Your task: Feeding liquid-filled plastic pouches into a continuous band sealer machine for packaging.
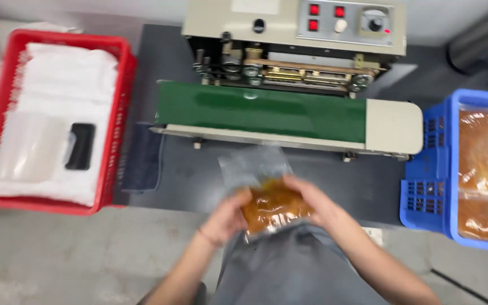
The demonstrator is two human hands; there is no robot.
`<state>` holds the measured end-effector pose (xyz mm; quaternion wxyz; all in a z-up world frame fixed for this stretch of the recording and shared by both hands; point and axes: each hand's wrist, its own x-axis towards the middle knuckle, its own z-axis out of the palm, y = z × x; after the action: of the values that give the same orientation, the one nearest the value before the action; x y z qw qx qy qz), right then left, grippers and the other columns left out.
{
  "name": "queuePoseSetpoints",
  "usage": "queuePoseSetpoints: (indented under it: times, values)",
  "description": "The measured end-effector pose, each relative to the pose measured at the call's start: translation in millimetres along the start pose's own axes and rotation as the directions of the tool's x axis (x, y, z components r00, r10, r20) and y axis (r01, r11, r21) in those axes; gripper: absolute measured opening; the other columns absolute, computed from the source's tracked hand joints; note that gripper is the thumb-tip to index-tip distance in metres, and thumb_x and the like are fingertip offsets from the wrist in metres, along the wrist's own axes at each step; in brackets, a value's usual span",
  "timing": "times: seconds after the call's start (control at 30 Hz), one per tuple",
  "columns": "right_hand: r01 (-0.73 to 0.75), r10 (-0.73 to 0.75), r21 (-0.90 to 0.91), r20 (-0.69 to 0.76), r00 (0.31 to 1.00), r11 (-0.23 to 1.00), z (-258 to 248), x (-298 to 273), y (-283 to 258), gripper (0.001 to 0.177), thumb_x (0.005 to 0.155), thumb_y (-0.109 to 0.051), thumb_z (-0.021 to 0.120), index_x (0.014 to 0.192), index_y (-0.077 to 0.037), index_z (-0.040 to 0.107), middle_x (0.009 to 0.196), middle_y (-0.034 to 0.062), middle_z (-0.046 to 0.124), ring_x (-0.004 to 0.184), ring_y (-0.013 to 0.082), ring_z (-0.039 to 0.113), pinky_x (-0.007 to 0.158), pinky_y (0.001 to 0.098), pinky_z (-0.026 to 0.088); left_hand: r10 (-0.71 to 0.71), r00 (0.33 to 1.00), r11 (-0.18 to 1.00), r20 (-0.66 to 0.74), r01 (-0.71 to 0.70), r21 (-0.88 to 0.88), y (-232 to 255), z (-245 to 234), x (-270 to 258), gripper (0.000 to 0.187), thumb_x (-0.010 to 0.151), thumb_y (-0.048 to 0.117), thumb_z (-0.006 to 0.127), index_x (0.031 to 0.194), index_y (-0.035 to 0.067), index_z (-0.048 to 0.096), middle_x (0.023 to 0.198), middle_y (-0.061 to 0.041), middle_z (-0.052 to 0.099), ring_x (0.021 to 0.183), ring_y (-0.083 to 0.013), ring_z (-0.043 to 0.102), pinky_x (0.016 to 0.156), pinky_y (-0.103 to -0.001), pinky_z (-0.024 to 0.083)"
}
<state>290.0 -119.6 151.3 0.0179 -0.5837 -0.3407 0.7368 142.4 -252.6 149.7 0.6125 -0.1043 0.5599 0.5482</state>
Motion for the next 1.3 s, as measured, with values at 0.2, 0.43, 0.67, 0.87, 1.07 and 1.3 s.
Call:
queuePoseSetpoints:
  times: [0.2, 0.43, 0.67, 0.87, 1.07, 1.3]
  values:
    - [0.381, -0.315, -0.153, 0.337, 0.887, 0.912, -180, 109, 199, 0.044, 0.09, -0.016, 0.065, 0.132, -0.008, 0.074, 0.147, 0.0077, 0.068, 0.136, 0.0222, 0.062, 0.119, 0.0422, 0.044, 0.186, 0.83, 0.273, 0.526, -0.558, 0.783, -96, -17, 74, 0.019, 0.084, 0.013, 0.065, 0.075, 0.027, 0.055, 0.076, 0.019, 0.046, 0.076, 0.001, 0.047, 0.064, -0.022, 0.037]
    - [-0.062, 0.055, 0.46, 0.028, 0.998, 0.886, -153, 70, 92, 0.028, 0.092, 0.001, 0.069, 0.118, 0.01, 0.064, 0.086, 0.027, 0.068, 0.063, 0.0298, 0.064, 0.053, 0.0341, 0.053, -0.04, 0.989, 0.997, 0.146, 0.029, 0.075, -27, 77, 40, 0.01, 0.089, -0.006, 0.069, 0.098, 0.0, 0.067, 0.091, -0.014, 0.071, 0.067, -0.0204, 0.067, 0.056, -0.025, 0.058]
    - [0.023, 0.002, 0.26, -0.096, 0.995, 0.965, -147, 93, 148, 0.019, 0.086, -0.001, 0.077, 0.104, 0.005, 0.074, 0.087, 0.0226, 0.077, 0.075, 0.0338, 0.074, 0.054, 0.0371, 0.049, -0.143, 0.983, 0.818, -0.114, 0.182, 0.546, -148, -14, 154, 0.025, 0.069, 0.019, 0.091, 0.072, -0.001, 0.076, 0.065, -0.014, 0.073, 0.053, -0.0181, 0.07, 0.047, -0.028, 0.059]
    - [-0.095, -0.264, -0.647, -0.435, 0.861, 0.757, -200, 169, 228, 0.035, 0.087, -0.053, 0.065, 0.101, -0.027, 0.082, 0.093, 0.0049, 0.08, 0.103, 0.0298, 0.075, 0.086, 0.0426, 0.061, 0.251, 0.967, -0.026, -0.047, 0.055, 0.998, -169, -37, 175, 0.039, 0.088, 0.044, 0.058, 0.089, 0.013, 0.082, 0.086, -0.014, 0.078, 0.092, -0.0364, 0.077, 0.079, -0.046, 0.063]
    - [0.263, -0.782, -0.958, 0.079, 0.619, 0.111, -90, 157, 143, 0.06, 0.109, -0.038, 0.039, 0.165, -0.02, 0.029, 0.173, 0.011, 0.017, 0.158, 0.0368, 0.015, 0.126, 0.0591, 0.013, 0.389, 0.774, -0.437, 0.499, -0.322, 0.84, -153, 51, 167, 0.064, 0.105, 0.023, 0.035, 0.166, 0.012, 0.017, 0.174, -0.012, 0.008, 0.157, -0.0427, 0.005, 0.125, -0.059, 0.0]
    - [0.049, -0.581, -0.991, -0.031, 0.813, 0.121, -98, 186, 141, 0.067, 0.108, -0.047, 0.025, 0.168, -0.021, 0.013, 0.175, 0.0138, 0.005, 0.16, 0.0369, 0.0, 0.127, 0.06, -0.004, 0.339, 0.837, -0.437, 0.429, -0.263, 0.86, -168, 41, 217, 0.063, 0.107, 0.035, 0.025, 0.167, 0.021, 0.01, 0.175, -0.007, 0.002, 0.158, -0.0395, -0.002, 0.122, -0.065, -0.009]
